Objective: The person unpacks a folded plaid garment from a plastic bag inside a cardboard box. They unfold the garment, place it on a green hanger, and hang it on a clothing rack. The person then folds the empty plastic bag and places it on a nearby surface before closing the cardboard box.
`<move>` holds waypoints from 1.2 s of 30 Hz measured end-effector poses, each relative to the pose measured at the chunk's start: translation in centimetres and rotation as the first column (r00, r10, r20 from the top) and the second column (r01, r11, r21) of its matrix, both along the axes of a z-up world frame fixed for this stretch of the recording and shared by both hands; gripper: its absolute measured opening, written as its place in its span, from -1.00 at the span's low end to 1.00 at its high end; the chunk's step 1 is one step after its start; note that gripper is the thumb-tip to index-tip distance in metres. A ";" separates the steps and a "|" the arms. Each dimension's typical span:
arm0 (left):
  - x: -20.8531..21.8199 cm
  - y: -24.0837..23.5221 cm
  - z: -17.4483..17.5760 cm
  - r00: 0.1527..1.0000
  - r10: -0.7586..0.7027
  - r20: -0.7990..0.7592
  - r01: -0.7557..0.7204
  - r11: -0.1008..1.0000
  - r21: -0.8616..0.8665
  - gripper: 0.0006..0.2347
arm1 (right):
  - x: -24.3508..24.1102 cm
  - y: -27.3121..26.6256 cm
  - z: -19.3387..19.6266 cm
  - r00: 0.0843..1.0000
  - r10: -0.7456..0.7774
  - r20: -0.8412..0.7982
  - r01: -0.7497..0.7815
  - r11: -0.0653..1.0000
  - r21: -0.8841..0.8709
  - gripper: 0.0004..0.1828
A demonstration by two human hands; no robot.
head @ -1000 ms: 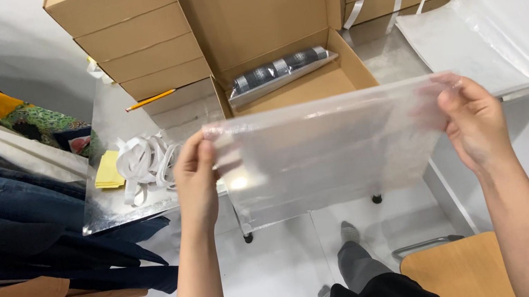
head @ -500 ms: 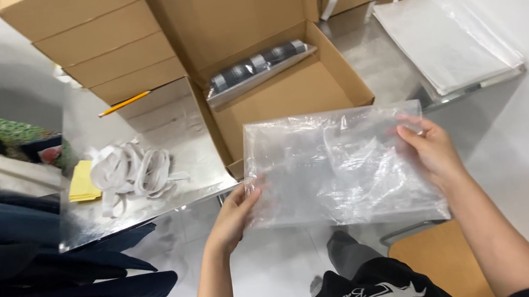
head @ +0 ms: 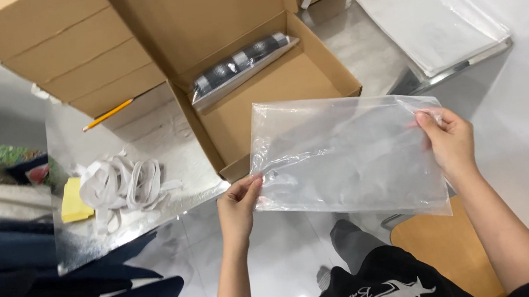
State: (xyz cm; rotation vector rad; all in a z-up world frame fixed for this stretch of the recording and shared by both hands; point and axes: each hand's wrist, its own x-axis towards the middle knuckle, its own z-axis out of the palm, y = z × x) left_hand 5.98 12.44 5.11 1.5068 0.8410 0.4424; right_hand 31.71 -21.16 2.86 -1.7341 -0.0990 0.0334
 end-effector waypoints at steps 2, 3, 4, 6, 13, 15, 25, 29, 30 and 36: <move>1.5 -0.4 0.4 1.000 -0.003 -0.012 0.003 1.000 0.016 -0.79 | 0.5 -1.0 -0.5 0.999 -0.054 0.004 0.054 0.999 0.007 -0.87; 2.6 -0.6 0.6 1.000 0.007 -0.023 -0.006 1.000 0.029 -0.77 | 1.1 -1.6 -0.7 0.995 -0.097 0.009 0.096 0.995 0.011 -0.88; 3.6 -0.8 1.2 1.000 -0.012 -0.020 0.013 0.999 0.034 -0.77 | 1.4 -1.9 -0.7 0.993 -0.116 0.011 0.116 0.993 0.016 -0.88; 5.8 -1.3 2.4 0.999 -0.043 -0.006 0.043 0.998 -0.049 -0.72 | 2.3 -2.5 -0.3 0.985 -0.173 -0.028 0.175 0.979 0.108 -0.83; 17.2 -2.8 5.7 0.995 -0.089 0.038 0.094 0.984 -0.148 -0.73 | 8.2 -3.5 1.5 0.941 -0.337 -0.040 0.339 0.927 0.158 -0.78; 21.9 -2.5 5.6 0.990 -0.134 0.037 0.138 0.981 -0.137 -0.69 | 11.2 -3.8 1.7 0.919 -0.389 -0.056 0.393 0.903 0.175 -0.78; 50.3 -5.5 7.8 0.915 -0.056 0.399 0.334 0.660 -0.673 -0.34 | 30.5 -7.6 -7.6 0.814 -0.432 -0.388 0.581 0.613 0.535 -0.70; 58.7 -8.9 1.3 0.923 -0.249 0.293 0.380 0.707 -0.596 -0.25 | 35.8 -7.7 -10.1 0.740 -0.417 -0.527 0.672 0.479 0.564 -0.94; 59.9 -9.8 -0.1 0.924 -0.335 0.185 0.379 0.732 -0.567 -0.19 | 36.8 -7.8 -10.8 0.697 -0.417 -0.583 0.716 0.452 0.533 -0.92; 65.8 -12.8 -11.7 0.811 -0.557 -0.179 0.402 0.752 -0.522 -0.42 | 37.0 -5.7 -7.4 0.651 -0.343 -0.678 0.741 0.480 0.469 -0.87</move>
